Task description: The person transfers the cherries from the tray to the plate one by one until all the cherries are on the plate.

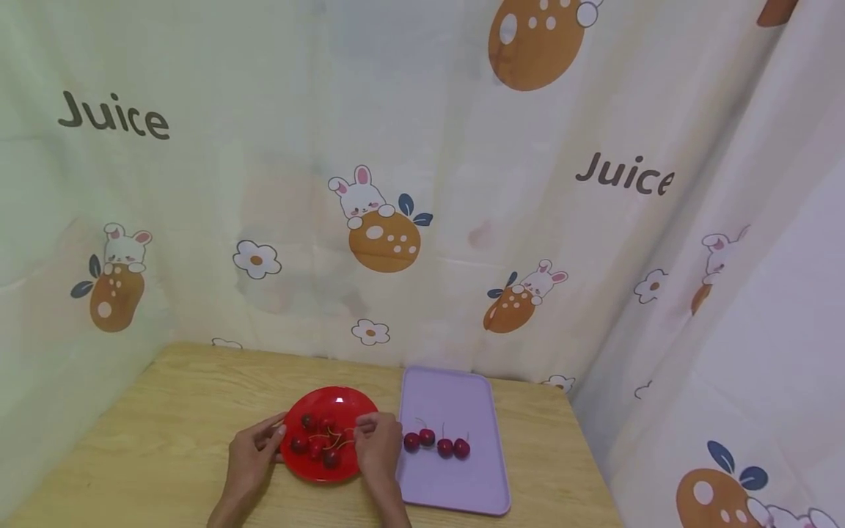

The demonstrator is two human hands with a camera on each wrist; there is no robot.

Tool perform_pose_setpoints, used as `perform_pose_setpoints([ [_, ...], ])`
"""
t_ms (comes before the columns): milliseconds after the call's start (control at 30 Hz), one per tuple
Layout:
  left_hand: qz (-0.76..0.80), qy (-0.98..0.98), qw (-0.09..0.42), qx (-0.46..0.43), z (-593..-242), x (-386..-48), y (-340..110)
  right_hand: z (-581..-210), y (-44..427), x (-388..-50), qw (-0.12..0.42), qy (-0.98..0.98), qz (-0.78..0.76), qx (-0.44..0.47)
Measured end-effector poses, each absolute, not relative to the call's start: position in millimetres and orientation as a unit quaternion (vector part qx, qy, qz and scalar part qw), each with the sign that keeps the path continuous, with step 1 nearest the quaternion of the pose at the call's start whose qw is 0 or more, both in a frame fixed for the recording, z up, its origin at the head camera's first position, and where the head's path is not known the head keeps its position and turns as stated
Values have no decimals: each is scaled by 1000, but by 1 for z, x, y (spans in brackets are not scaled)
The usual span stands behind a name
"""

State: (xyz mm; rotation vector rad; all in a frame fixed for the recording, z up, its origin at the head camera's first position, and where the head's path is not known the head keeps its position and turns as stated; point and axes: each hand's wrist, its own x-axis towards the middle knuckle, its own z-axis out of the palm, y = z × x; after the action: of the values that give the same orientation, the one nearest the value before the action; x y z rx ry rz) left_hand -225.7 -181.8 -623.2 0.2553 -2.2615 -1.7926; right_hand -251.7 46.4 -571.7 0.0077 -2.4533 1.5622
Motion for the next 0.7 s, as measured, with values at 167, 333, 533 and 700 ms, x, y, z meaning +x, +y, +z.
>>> perform_pose_setpoints([
  [167, -616, -773, 121, 91, -622, -226, -182, -570, 49, -252, 134, -847, 514, 20],
  [333, -615, -773, 126, 89, -623, -226, -181, -570, 51, -251, 150, -853, 499, 33],
  [533, -621, -769, 125, 83, -624, -225, -182, -569, 54, -249, 153, -844, 512, 39],
  [700, -622, -769, 122, 81, -623, -223, -183, -566, 58, -247, 146, -825, 545, 34],
])
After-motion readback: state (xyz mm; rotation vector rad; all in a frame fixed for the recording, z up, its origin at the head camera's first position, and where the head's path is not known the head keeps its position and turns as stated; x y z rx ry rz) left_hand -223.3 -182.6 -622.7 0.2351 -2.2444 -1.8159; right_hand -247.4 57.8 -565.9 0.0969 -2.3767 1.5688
